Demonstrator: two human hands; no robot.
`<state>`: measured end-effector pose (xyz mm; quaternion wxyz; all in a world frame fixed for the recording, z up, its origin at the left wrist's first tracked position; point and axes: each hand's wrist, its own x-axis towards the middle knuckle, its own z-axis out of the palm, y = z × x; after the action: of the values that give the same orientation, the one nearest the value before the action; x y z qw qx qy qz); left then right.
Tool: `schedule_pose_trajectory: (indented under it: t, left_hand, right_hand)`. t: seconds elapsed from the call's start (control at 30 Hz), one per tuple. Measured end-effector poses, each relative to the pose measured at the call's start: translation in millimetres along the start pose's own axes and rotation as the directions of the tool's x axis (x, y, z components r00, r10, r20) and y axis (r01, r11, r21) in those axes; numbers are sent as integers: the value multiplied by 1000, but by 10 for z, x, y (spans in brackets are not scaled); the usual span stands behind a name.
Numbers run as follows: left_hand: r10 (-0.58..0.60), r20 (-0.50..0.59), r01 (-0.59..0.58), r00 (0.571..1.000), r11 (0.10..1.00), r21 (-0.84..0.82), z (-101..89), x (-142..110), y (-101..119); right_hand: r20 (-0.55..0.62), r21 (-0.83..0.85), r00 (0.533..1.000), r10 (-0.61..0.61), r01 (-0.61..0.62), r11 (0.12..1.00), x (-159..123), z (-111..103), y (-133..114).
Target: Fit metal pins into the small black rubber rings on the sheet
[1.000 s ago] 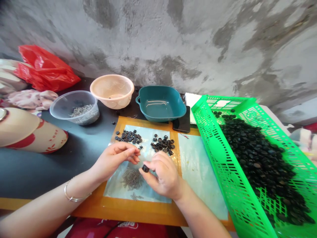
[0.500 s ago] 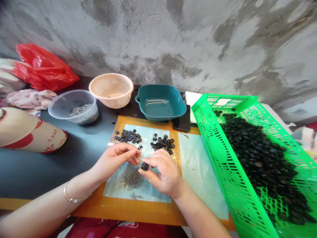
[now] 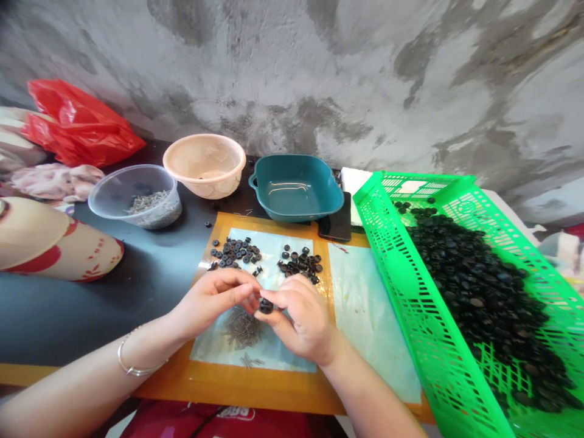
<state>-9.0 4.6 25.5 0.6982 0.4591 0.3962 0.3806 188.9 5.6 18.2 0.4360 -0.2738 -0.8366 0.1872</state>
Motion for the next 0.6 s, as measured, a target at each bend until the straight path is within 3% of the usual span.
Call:
schedule_pose_trajectory:
  t: [0.13,0.2,0.27,0.3,0.37,0.4,0.47,0.53,0.6]
  left_hand:
    - [21,53,-22,998,999,23,2,-6,25]
    - [38,-27,-36,999,996,77,-55,10,78]
    - [69,-175,-37,982,983,178,-166,37,154]
    - [93,-249,-28,964,967,251,-238,51,194]
    - [168,-336,-4,927,899,439,-395,73,262]
    - [193,-343,26,919,840,542,-469,79,285]
    - [189,-285,77,940,697,713,-583,76,304]
    - [141,-203,89,969,567,819,-633,64,287]
    - [112,-136,68,984,472,879,-623,54,245]
  right_hand:
    - [14,-15,1000,-3,3,1000,-9,19,24]
    - [-10,-39,998,55,-56,998,-20,12,57]
    - [-147,-40,973,175,-183,982,-19,-36,110]
    - [-264,3,934,240,-248,969,-12,-89,145]
    - [-509,183,787,349,-298,937,11,-271,226]
    - [-596,298,701,392,-260,918,22,-401,272]
    - [-681,453,574,455,-158,877,36,-705,360]
    - [-620,555,554,555,-191,810,39,-968,429]
    - [-528,640,580,620,-207,740,41,-1063,452]
